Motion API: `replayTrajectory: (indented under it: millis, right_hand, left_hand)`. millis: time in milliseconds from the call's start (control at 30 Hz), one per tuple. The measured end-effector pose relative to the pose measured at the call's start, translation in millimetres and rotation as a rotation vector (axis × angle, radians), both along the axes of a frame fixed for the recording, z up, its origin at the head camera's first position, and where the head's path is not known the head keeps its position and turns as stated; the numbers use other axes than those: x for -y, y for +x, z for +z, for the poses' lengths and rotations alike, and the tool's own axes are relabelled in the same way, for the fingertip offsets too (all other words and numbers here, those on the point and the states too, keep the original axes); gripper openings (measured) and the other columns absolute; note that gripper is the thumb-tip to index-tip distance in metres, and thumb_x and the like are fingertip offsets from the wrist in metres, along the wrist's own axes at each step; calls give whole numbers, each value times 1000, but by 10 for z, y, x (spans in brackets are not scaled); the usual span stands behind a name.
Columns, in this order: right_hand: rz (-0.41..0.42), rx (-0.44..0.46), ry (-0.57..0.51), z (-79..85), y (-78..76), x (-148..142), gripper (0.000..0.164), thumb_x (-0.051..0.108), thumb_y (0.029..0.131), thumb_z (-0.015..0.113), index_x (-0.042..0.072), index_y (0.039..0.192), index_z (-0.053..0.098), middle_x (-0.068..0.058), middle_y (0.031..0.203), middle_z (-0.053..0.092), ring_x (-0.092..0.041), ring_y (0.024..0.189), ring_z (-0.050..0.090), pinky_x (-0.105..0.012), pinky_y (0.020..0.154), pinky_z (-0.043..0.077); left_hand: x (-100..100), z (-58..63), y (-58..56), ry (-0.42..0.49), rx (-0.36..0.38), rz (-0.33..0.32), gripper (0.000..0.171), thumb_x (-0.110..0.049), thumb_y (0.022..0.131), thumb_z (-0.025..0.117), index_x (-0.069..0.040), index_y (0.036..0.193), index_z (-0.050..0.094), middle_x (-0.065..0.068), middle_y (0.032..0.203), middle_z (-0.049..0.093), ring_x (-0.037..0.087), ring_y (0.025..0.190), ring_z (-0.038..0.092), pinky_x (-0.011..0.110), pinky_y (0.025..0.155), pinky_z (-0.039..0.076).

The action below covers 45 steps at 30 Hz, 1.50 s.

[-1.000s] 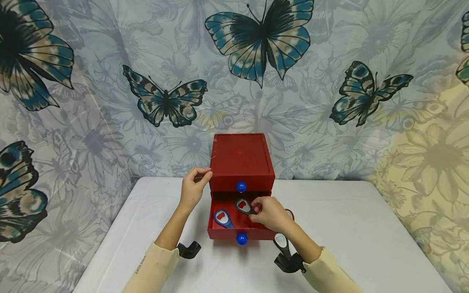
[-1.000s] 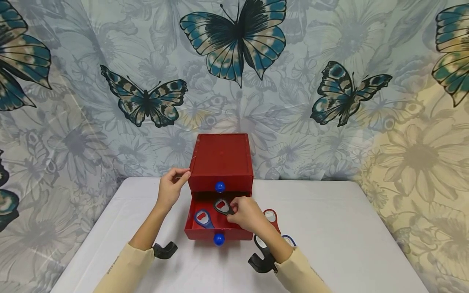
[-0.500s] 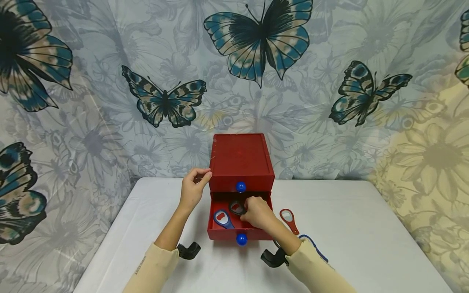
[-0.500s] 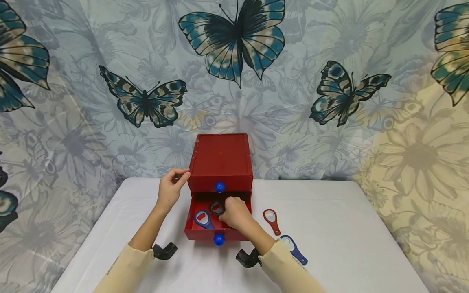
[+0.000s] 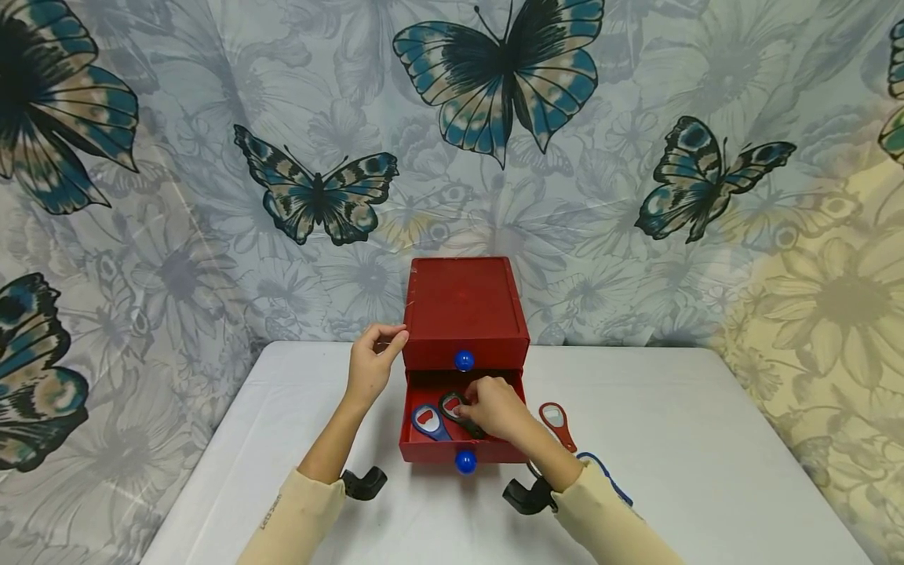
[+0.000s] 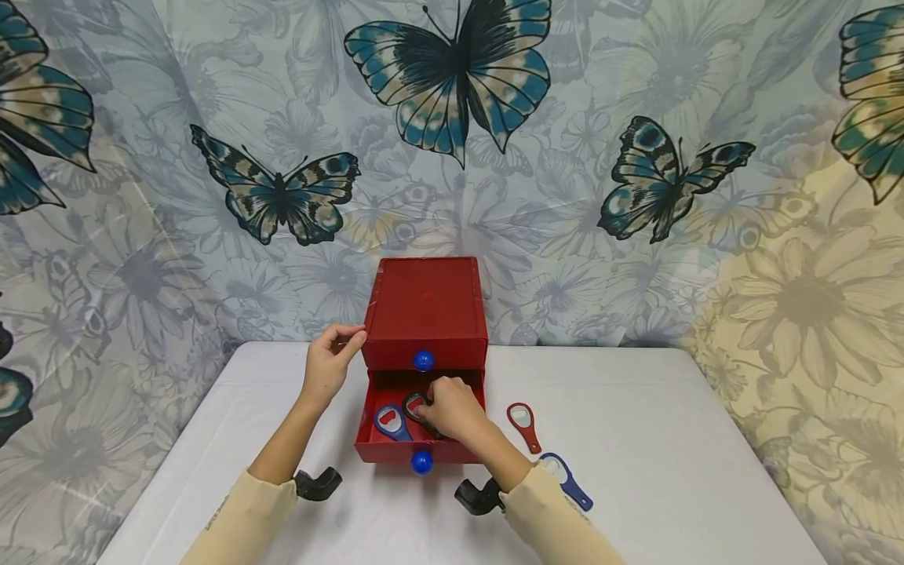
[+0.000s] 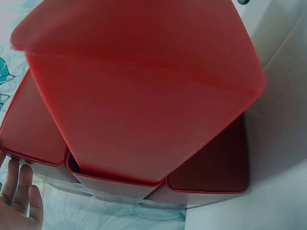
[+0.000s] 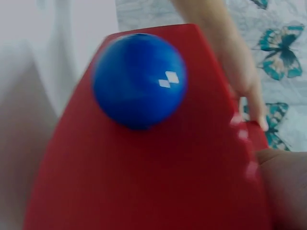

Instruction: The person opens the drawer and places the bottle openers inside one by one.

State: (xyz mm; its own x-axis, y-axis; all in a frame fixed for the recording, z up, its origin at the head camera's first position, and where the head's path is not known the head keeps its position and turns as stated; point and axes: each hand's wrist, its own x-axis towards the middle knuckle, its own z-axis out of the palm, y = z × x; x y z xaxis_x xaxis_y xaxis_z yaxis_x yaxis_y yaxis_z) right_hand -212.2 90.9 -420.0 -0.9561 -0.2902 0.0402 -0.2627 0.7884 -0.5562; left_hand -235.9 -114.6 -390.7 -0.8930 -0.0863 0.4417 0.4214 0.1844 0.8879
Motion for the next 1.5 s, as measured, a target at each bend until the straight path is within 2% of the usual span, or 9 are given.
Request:
replayTrajectory:
  millis: [267,433,633,767,900,1033,1233,1500]
  right_hand:
    - [-4,-25,-91,148,37,-93,16,21,84,76,6,88,73,2,69,60,-10,64,50,-21,57,41]
    - [-13,-47,-147,214,70,-166,15,21,84,76,7,92,74,3,72,61,-10,67,51,-21,59,44]
    - [42,-75,-177,225,78,-362,13,18,86,73,6,91,73,2,75,63,-9,68,53,-20,60,47]
    - [59,-82,-204,242,61,-516,13,17,88,71,6,95,73,-1,80,66,-11,72,56,-20,62,49]
    - [48,-74,-226,291,61,-674,16,17,90,70,5,99,72,-4,86,70,-12,75,60,-21,64,51]
    - [23,-62,-258,311,46,-839,20,19,91,68,3,102,72,-8,88,72,-13,74,61,-22,63,51]
    - [-75,-60,-326,221,-57,-1072,20,19,93,66,1,100,72,-6,79,68,-11,67,59,-24,61,52]
    - [-203,-15,-364,-49,-202,-1240,23,18,94,64,-3,101,71,-7,77,66,-11,65,59,-27,60,54]
  left_hand:
    - [11,-9,4,4,3,2,19,-3,91,65,12,103,65,28,110,65,-6,83,57,11,78,48]
    - [4,-6,-1,9,3,-3,19,-2,91,65,13,103,65,29,110,64,-5,84,58,11,78,48]
    - [-10,-22,-16,4,25,-9,19,-3,91,65,12,104,65,27,112,64,-6,83,57,12,78,49]
    - [-8,-5,-10,-4,16,-3,19,-3,91,65,11,103,66,26,111,65,-6,83,57,18,80,50]
    - [5,2,-15,-2,18,-5,18,-3,91,65,11,103,66,26,110,65,-5,83,57,25,82,52]
    - [11,-1,-20,3,22,-3,18,-3,91,65,11,103,66,27,110,65,-5,83,58,24,82,52]
    - [6,-9,-40,9,13,-3,18,-2,91,65,12,103,65,28,110,64,-6,83,58,21,81,51]
    - [13,-18,-31,2,17,-7,18,-2,91,65,12,102,65,27,109,64,-4,83,59,25,82,52]
